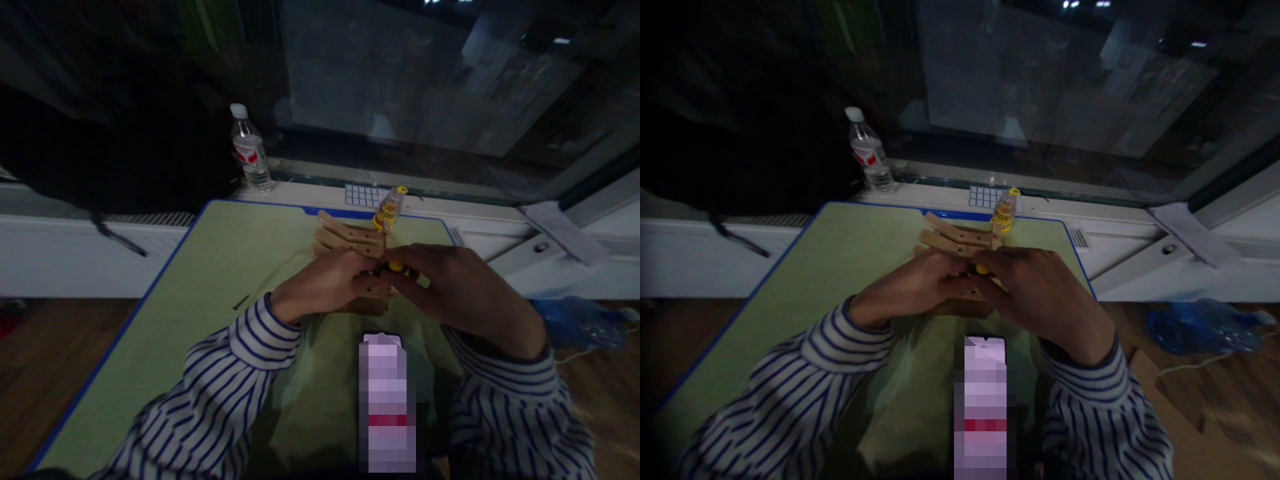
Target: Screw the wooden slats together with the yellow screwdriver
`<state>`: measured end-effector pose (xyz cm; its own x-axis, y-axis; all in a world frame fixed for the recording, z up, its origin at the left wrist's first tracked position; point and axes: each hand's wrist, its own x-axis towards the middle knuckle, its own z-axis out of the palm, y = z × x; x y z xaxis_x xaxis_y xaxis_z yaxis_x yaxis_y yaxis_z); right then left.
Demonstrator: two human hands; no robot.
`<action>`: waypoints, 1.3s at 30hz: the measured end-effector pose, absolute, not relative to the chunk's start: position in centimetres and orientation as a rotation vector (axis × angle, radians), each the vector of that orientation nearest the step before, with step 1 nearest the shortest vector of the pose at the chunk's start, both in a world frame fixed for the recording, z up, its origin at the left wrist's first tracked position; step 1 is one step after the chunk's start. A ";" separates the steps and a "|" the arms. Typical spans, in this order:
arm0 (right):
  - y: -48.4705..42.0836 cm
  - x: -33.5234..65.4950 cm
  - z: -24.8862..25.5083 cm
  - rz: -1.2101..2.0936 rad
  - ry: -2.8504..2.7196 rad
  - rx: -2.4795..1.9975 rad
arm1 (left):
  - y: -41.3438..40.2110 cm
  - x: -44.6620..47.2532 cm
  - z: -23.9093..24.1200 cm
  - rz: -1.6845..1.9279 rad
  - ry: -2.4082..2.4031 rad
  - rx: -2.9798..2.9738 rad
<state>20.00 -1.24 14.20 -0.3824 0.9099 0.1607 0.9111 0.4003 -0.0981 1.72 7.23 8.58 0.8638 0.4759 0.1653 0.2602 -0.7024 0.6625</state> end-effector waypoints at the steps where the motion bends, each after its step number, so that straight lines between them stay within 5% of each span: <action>1: -1.2 20.0 14.2 -0.005 -2.472 -1.638 | 7.2 1.7 8.7 0.412 0.528 2.363; 11: -1.1 19.6 14.1 0.013 -2.450 -1.693 | 7.2 -1.9 10.2 0.767 0.847 2.325; 19: -1.1 19.7 13.0 -0.014 -2.419 -1.616 | 5.3 -5.4 5.2 1.137 1.312 2.037; 39: -2.3 19.9 8.4 -0.029 -2.107 -1.450 | 4.5 -5.6 0.1 1.070 1.126 1.722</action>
